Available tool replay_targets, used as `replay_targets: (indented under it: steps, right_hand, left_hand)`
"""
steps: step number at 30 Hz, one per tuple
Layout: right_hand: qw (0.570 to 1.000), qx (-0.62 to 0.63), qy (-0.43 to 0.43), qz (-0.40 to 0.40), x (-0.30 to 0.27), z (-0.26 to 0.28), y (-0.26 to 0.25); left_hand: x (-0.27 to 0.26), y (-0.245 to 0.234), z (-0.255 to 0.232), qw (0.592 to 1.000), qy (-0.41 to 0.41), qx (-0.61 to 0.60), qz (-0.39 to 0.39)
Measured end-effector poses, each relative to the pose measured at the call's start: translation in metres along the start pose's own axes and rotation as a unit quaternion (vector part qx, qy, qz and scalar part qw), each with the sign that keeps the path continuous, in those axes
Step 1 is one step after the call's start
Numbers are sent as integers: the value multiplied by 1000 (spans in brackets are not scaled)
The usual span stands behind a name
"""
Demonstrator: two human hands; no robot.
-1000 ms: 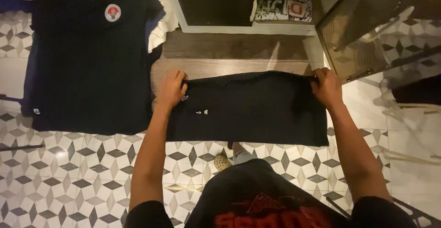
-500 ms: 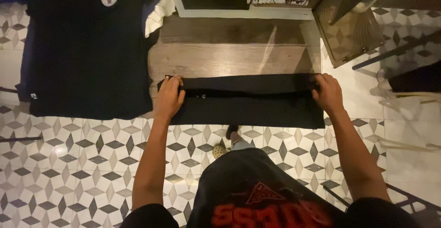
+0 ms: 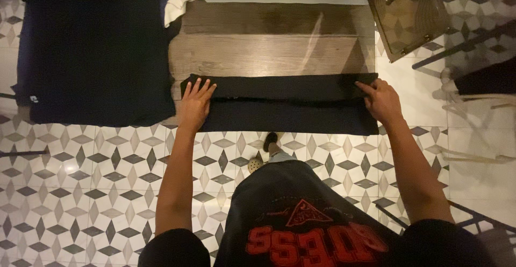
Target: The person picks up a black shirt from a pile, spreads it out on a shelf, and folds it into a small rectangle by folding the sides and then the bottom. The person then places the folded shirt into a cabinet compartment.
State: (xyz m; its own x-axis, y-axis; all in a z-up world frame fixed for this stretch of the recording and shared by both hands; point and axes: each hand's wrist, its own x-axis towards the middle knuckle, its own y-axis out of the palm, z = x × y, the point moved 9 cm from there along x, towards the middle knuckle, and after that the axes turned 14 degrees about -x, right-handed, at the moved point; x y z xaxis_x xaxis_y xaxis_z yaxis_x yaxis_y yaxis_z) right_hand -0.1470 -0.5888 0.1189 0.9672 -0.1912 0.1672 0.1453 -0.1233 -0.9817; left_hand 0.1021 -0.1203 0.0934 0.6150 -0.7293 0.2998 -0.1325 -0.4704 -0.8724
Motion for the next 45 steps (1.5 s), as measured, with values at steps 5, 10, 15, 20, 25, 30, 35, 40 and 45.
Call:
replay_targets:
  steps: [5, 10, 15, 20, 25, 30, 35, 40, 45]
  right_hand:
    - [999, -30, 9, 41, -17, -1, 23]
    - [998, -44, 4, 35, -34, 6, 32]
    - [1000, -18, 22, 9, -37, 12, 20]
    - [989, 87, 103, -59, -12, 56, 3]
    - [992, 115, -24, -43, 33, 166, 26]
    - [997, 73, 7, -7, 42, 147, 63]
    - [991, 29, 129, 6, 20, 64, 81]
    - [987, -24, 157, -31, -1, 8, 101]
    - [931, 90, 348, -58, -45, -43, 122]
  left_hand:
    - [-12, 6, 3, 1000, -13, -2, 10]
    - [-21, 20, 13, 999, -46, 7, 22]
    - [-21, 12, 2, 999, -51, -18, 5]
    - [2, 16, -21, 995, -59, -38, -73]
    - [37, 68, -47, 996, -30, -71, -47]
    - [37, 82, -20, 995, -101, -17, -9]
    - [26, 74, 25, 984, -172, 39, -22]
    - [12, 63, 61, 973, -221, 66, -32]
    - [-3, 52, 71, 971, -223, 74, -50]
